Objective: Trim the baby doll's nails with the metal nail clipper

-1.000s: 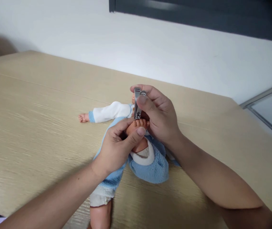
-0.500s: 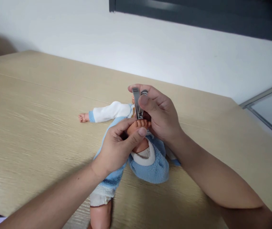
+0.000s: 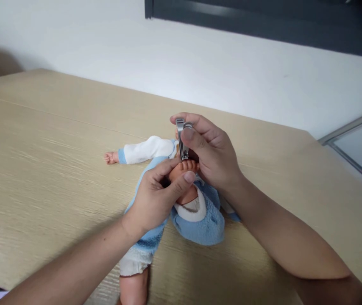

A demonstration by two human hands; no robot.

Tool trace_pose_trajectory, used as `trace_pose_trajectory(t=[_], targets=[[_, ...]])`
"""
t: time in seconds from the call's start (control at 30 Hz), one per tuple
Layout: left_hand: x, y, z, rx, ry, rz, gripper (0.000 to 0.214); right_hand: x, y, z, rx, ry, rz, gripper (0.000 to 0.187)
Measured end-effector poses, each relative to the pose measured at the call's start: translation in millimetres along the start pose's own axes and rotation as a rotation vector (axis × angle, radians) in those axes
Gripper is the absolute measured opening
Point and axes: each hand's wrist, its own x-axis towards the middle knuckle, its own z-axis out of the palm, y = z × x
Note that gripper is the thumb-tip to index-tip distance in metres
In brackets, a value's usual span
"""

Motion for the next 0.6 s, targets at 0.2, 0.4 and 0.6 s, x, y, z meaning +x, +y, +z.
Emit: trace_pose_trajectory(t=[0.2, 0.4, 0.6], targets=[[-0.2, -1.8, -1.1, -0.007, -0.001, 0.005, 0.027, 1.3, 1.9, -0.3, 0.063, -0.01, -0.019, 0.04], [-0.8, -1.8, -0.5, 0.06, -0.006, 0.022, 0.034, 1.6, -2.5, -5.2, -0.025, -0.018, 0.0, 0.044], [-1.2, -2.5, -0.1, 0.044, -0.025, 0.038, 0.035, 0.0, -4.5, -3.3, -0.003, -0.032, -0.008, 0.039]])
